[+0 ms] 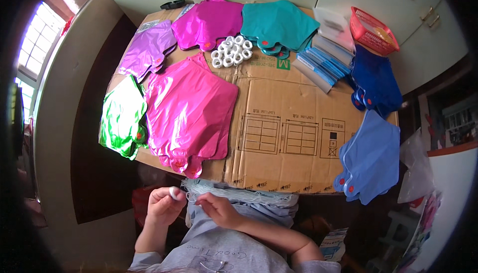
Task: Threading plastic connectors and attaching them to foil balloons for decoration prep.
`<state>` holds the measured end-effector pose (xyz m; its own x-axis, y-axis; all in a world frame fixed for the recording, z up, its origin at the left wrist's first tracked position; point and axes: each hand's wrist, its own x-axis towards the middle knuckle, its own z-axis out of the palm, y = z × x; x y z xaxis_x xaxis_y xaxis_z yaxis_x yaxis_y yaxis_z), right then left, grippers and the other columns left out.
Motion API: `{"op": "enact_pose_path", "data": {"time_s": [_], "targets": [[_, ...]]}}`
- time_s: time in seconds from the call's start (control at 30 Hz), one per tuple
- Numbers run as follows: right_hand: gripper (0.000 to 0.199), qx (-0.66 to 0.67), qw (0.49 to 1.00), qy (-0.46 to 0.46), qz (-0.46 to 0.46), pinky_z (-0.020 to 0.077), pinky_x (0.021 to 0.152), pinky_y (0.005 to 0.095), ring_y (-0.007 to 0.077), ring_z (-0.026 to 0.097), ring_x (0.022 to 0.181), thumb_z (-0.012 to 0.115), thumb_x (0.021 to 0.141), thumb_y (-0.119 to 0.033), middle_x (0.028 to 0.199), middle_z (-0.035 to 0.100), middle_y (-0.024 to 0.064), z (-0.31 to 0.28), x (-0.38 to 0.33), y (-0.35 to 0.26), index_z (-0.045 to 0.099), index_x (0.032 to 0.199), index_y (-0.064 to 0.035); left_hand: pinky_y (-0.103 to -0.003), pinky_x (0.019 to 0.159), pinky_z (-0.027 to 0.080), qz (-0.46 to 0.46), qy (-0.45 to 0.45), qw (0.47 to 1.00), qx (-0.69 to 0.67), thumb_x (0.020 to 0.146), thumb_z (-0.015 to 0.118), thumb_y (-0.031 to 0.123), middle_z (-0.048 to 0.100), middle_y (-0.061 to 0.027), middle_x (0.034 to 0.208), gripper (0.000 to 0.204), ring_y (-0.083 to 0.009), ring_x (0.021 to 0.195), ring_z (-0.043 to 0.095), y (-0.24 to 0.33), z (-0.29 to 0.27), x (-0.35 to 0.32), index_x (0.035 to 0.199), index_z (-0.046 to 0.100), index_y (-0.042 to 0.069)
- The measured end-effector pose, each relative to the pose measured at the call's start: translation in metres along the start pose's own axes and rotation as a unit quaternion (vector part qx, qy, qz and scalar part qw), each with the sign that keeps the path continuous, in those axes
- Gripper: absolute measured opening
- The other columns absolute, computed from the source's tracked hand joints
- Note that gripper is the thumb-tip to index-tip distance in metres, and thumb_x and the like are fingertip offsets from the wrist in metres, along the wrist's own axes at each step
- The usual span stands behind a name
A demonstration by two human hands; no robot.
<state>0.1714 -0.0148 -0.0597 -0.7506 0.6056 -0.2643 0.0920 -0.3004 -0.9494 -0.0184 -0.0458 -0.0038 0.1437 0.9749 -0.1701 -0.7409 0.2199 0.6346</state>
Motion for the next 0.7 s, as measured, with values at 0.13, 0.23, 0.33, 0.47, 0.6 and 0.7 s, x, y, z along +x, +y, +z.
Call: {"op": "enact_pose_path", "data": {"time_s": [0.13,0.23,0.33,0.47,0.6,0.7], "targets": [[0.011,-0.206,0.92,0.186,-0.276,0.0483,0.056,0.0331,0.0243,0.063,0.065,0.061,0.083,-0.006,0.074,0.062,0.0101,0.002,-0.007,-0.004,0.057,0.092,-0.0025,-0.028,0.065,0.042,0.094,0.036,0.789,0.606,0.078,0.061,0.0,0.064,-0.0116,0.084,0.026,-0.0158,0.073,0.052,-0.009,0.006,0.009,0.104,0.064,0.002],[0.009,-0.261,0.903,0.205,-0.273,0.0468,0.051,0.0333,0.0245,0.06,0.059,0.063,0.08,-0.006,0.068,0.06,0.0078,-0.017,-0.027,-0.03,0.06,0.088,-0.005,-0.032,0.064,0.042,0.158,-0.129,0.687,0.697,0.072,0.062,-0.005,0.059,-0.006,0.071,0.027,-0.0213,0.071,0.051,-0.005,0.013,0.019,0.096,0.066,0.004],[0.012,-0.269,0.896,0.211,-0.282,0.0464,0.051,0.0332,0.0236,0.058,0.057,0.065,0.077,-0.006,0.066,0.057,0.007,-0.022,-0.018,-0.027,0.061,0.089,-0.0051,-0.031,0.063,0.042,0.043,-0.166,0.879,0.445,0.071,0.062,-0.004,0.062,-0.008,0.074,0.025,-0.0198,0.07,0.053,-0.007,0.013,0.014,0.094,0.068,0.004],[0.014,-0.25,0.905,0.167,-0.301,0.046,0.051,0.0338,0.0231,0.058,0.058,0.064,0.076,-0.004,0.067,0.057,0.0075,-0.006,-0.026,-0.02,0.061,0.09,-0.0048,-0.03,0.065,0.044,0.109,-0.045,0.778,0.618,0.072,0.06,-0.003,0.061,-0.0068,0.071,0.022,-0.0193,0.071,0.055,-0.006,0.019,0.024,0.091,0.069,0.0],[0.015,-0.254,0.904,0.216,-0.267,0.0454,0.05,0.0347,0.0233,0.058,0.057,0.064,0.076,-0.006,0.065,0.055,0.008,-0.019,-0.033,-0.031,0.06,0.09,-0.0053,-0.03,0.067,0.044,0.033,-0.251,0.833,0.492,0.069,0.062,-0.007,0.06,-0.0093,0.07,0.024,-0.0212,0.071,0.053,-0.003,0.019,0.024,0.091,0.067,0.001],[0.013,-0.25,0.908,0.183,-0.281,0.0439,0.048,0.0337,0.0234,0.055,0.053,0.064,0.076,-0.006,0.061,0.051,0.0074,-0.007,-0.023,-0.02,0.058,0.088,-0.0058,-0.031,0.069,0.044,0.12,-0.159,0.85,0.487,0.069,0.06,-0.005,0.06,-0.007,0.07,0.022,-0.0209,0.069,0.052,-0.02,0.015,0.02,0.089,0.067,0.002]]}}
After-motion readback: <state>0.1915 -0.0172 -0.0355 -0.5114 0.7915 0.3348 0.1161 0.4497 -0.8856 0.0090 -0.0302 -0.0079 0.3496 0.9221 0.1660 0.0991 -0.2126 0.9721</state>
